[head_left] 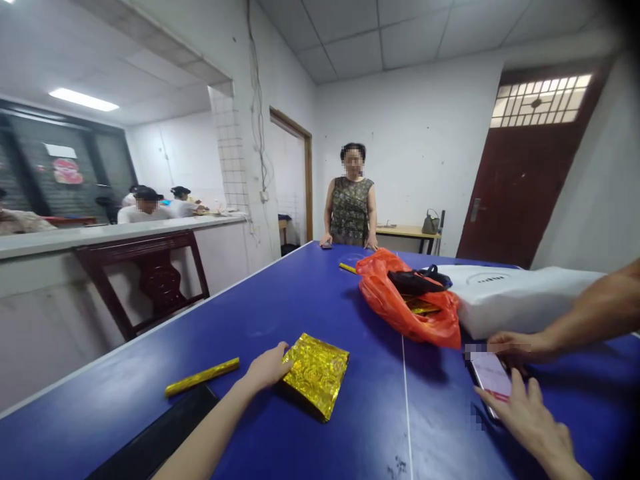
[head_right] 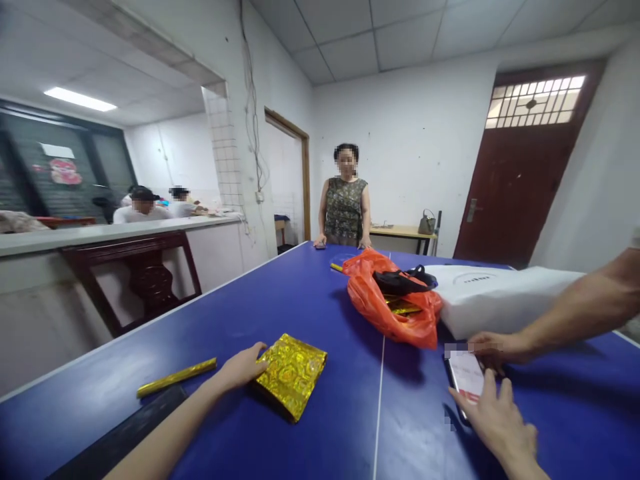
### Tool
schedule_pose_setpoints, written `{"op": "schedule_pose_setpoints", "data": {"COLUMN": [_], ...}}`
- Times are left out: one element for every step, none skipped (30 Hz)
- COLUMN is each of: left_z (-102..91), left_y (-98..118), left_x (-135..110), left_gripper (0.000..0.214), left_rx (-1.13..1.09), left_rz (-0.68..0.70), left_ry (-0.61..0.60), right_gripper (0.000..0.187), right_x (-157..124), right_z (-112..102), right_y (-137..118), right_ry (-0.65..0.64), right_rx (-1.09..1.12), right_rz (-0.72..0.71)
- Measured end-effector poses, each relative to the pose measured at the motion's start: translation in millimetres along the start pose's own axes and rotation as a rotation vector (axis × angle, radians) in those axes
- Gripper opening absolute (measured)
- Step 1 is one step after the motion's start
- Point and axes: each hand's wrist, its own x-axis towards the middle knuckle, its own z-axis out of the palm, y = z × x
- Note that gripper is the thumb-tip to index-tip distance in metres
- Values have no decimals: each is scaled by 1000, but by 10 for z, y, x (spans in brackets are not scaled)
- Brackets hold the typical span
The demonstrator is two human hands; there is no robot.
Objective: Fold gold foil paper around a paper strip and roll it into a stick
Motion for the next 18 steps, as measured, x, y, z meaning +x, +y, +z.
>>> {"op": "schedule_pose_setpoints", "data": {"left_z": [5, 10, 14, 19, 24, 29, 36, 43, 51, 61, 71, 81, 92, 104, 116, 128, 140, 152], "left_y": [4, 8, 9, 10, 10, 9, 7, 5, 2, -1, -5, -10, -15, -20, -26, -32, -38, -44], "left_x": [-12, -22, -31, -38, -44, -50, -54, -57, -59, -60, -59, -57, -54, -50, -47, -43, -41, -39], "left_gripper": [49, 51, 53, 54, 55, 56, 57, 58, 58, 58, 59, 59, 59, 60, 60, 60, 60, 60], "left_rx": [24, 43, 58, 69, 77, 82, 86, 88, 89, 89, 87, 85, 83, 79, 76, 71, 66, 60], "left_rz": [-6, -6, -3, 1, 4, 7, 9, 11, 13, 14, 15, 15, 14, 13, 12, 13, 14, 16], "left_ry": [-5, -12, -18, -22, -25, -26, -26, -26, -26, -25, -24, -22, -20, -16, -12, -6, 0, 6], "right_gripper": [91, 92, 92, 93, 93, 91, 88, 84, 80, 77, 74, 73, 72, 71, 71, 71, 70, 70], "right_x": [-41, -82, -115, -140, -156, -164, -167, -167, -165, -164, -164, -165, -168, -173, -180, -191, -207, -228], "right_z": [13, 27, 42, 57, 72, 86, 97, 105, 110, 111, 109, 104, 97, 88, 77, 63, 46, 26], "right_y": [-13, -41, -74, -107, -132, -147, -151, -146, -134, -118, -101, -87, -75, -68, -65, -64, -64, -64], "right_ry": [-19, -37, -36, -35, -34, -20, -7, -7, -4, 1, 5, 5, 4, 1, -3, -7, -11, -16], "right_rx": [-7, -9, -17, -32, -54, -74, -94, -114, -127, -133, -140, -147, -154, -161, -168, -174, -179, -183], "right_rz": [17, 27, 38, 44, 56, 54, 63, 69, 71, 71, 70, 71, 71, 70, 66, 61, 54, 46]}}
